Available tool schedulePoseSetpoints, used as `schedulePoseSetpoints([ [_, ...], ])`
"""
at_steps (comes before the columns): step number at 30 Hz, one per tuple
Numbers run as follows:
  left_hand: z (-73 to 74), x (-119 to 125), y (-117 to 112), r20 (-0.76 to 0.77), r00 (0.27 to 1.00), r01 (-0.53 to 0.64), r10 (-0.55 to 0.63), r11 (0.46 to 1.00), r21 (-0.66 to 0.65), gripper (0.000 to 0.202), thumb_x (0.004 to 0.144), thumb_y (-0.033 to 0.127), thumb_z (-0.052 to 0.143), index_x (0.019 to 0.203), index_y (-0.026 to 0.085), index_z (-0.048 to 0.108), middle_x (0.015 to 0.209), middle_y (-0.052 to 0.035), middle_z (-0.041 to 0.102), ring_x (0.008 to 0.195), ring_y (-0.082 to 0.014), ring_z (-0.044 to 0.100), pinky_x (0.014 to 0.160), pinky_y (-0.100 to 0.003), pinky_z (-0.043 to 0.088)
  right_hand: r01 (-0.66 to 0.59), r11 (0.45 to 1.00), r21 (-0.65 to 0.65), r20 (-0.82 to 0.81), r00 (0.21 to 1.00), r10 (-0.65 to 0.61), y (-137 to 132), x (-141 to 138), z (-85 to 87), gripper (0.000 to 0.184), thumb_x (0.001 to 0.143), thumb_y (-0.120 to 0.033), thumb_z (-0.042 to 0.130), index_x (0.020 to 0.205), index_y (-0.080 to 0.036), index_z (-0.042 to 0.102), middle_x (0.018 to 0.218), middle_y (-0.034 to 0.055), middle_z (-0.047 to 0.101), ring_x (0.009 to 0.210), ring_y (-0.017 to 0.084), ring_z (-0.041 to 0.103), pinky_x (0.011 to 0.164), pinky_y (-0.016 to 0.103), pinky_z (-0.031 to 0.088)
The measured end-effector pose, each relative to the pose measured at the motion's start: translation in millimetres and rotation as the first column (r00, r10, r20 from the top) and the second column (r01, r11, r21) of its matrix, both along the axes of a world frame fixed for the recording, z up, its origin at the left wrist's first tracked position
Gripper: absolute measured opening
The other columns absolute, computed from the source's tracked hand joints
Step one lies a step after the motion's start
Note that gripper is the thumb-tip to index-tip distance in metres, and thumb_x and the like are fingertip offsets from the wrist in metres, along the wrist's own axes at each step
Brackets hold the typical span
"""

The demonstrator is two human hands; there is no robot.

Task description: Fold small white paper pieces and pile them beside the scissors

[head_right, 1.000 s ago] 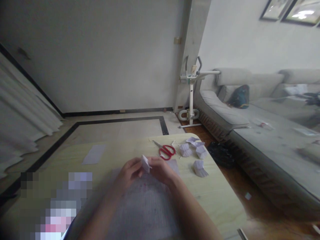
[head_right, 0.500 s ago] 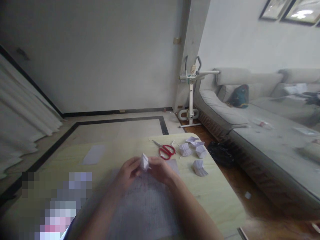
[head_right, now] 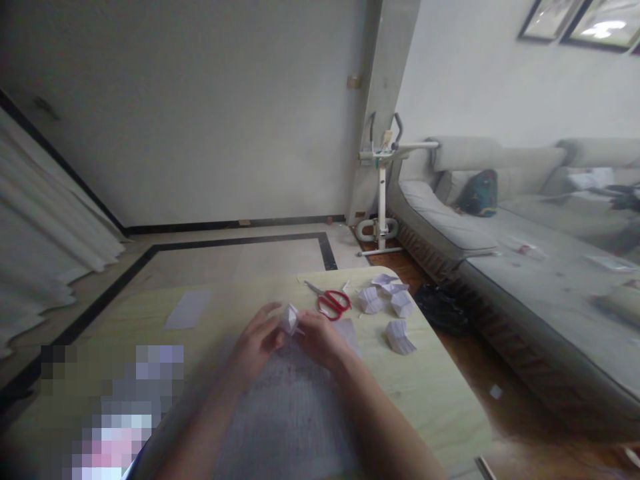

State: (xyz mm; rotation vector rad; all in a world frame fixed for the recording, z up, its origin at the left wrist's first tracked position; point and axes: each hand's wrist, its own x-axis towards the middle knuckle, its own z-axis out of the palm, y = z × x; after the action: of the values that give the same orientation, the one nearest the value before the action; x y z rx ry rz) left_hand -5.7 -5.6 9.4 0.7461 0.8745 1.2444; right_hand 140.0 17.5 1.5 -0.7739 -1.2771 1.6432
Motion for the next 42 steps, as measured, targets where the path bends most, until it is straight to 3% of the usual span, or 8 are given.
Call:
schedulePoseSetpoints([
  [4, -5.3, 1.1, 2.7, -0.211, 0.977, -0.003, 0.029, 0.993, 0.119, 0.04, 0.07, 0.028, 0.07, 0.108, 0.016, 0.062, 0.1, -0.0068, 0.067, 0.079, -0.0144, 0.062, 0.065, -0.021, 0.047, -0.032, 0.988, -0.151, -0.111, 0.994, 0.016, 4.0, -2.3, -1.5, 0.018, 0.079, -0.031, 0.055, 0.069, -0.016, 0.058, 0.064, 0.0036, 0.059, 0.064, 0.016, 0.055, 0.059, 0.026, 0.042],
  [8, -13.2, 4.6, 4.9, -0.396, 0.904, -0.059, 0.16, 0.965, 0.255, 0.033, 0.072, 0.029, 0.067, 0.102, 0.015, 0.066, 0.105, -0.0084, 0.068, 0.097, -0.0212, 0.062, 0.084, -0.03, 0.048, 0.043, 0.966, -0.253, -0.128, 0.989, -0.077, 3.2, -0.5, 0.3, 0.016, 0.076, -0.032, 0.061, 0.072, -0.017, 0.06, 0.066, 0.0011, 0.059, 0.059, 0.013, 0.054, 0.056, 0.023, 0.04],
  [11, -16.6, 6.3, 4.6, -0.458, 0.857, -0.086, 0.236, 0.942, 0.325, 0.029, 0.076, 0.031, 0.063, 0.1, 0.017, 0.067, 0.103, -0.0076, 0.069, 0.096, -0.0204, 0.063, 0.087, -0.03, 0.047, 0.1, 0.972, -0.213, -0.076, 0.99, -0.118, 1.5, 1.8, -0.2, 0.014, 0.077, -0.034, 0.062, 0.079, -0.019, 0.062, 0.069, -0.0003, 0.059, 0.061, 0.012, 0.053, 0.056, 0.022, 0.039],
  [16, -14.3, 5.5, 2.5, -0.534, 0.802, -0.09, 0.269, 0.937, 0.338, 0.027, 0.08, 0.035, 0.059, 0.095, 0.016, 0.069, 0.093, -0.0073, 0.07, 0.086, -0.0198, 0.065, 0.077, -0.029, 0.051, 0.198, 0.978, -0.06, 0.053, 0.979, -0.195, 2.2, 3.8, -2.6, 0.026, 0.076, -0.034, 0.064, 0.099, -0.023, 0.059, 0.078, -0.0002, 0.061, 0.065, 0.014, 0.056, 0.059, 0.025, 0.042],
  [20, -14.1, 3.6, 3.5, -0.563, 0.751, -0.102, 0.346, 0.902, 0.419, 0.023, 0.081, 0.034, 0.057, 0.093, 0.017, 0.068, 0.088, -0.0058, 0.068, 0.081, -0.0179, 0.063, 0.071, -0.026, 0.05, 0.167, 0.98, 0.11, 0.151, 0.971, -0.183, 2.8, 4.7, -2.1, 0.023, 0.077, -0.036, 0.063, 0.093, -0.019, 0.062, 0.086, 0.0027, 0.063, 0.077, 0.016, 0.058, 0.068, 0.027, 0.045],
  [24, -14.4, 2.7, 5.2, -0.58, 0.68, -0.114, 0.448, 0.846, 0.521, 0.018, 0.082, 0.032, 0.058, 0.085, 0.017, 0.067, 0.086, -0.0049, 0.063, 0.083, -0.0169, 0.06, 0.073, -0.026, 0.048, 0.161, 0.971, 0.174, 0.229, 0.953, -0.199, 2.1, 5.4, -2.5, 0.022, 0.077, -0.035, 0.063, 0.091, -0.019, 0.064, 0.085, 0.0028, 0.063, 0.078, 0.016, 0.058, 0.071, 0.028, 0.045],
  [35, -12.8, 5.0, 4.3, -0.56, 0.747, -0.06, 0.358, 0.875, 0.479, 0.02, 0.077, 0.031, 0.063, 0.092, 0.018, 0.069, 0.09, -0.0061, 0.065, 0.086, -0.0194, 0.061, 0.076, -0.028, 0.048, 0.168, 0.978, 0.123, 0.178, 0.966, -0.188, 2.4, 4.2, 1.0, 0.016, 0.074, -0.026, 0.06, 0.089, -0.02, 0.063, 0.071, 0.0003, 0.06, 0.065, 0.014, 0.055, 0.06, 0.025, 0.043],
  [42, -14.1, 4.7, 3.6, -0.588, 0.692, -0.053, 0.419, 0.842, 0.537, 0.015, 0.078, 0.028, 0.062, 0.088, 0.019, 0.069, 0.085, -0.0047, 0.065, 0.077, -0.0169, 0.06, 0.067, -0.024, 0.048, 0.194, 0.957, 0.215, 0.252, 0.936, -0.246, -0.2, 3.9, -0.9, 0.026, 0.074, -0.015, 0.053, 0.099, -0.02, 0.059, 0.068, -0.0012, 0.058, 0.067, 0.014, 0.056, 0.061, 0.025, 0.043],
])
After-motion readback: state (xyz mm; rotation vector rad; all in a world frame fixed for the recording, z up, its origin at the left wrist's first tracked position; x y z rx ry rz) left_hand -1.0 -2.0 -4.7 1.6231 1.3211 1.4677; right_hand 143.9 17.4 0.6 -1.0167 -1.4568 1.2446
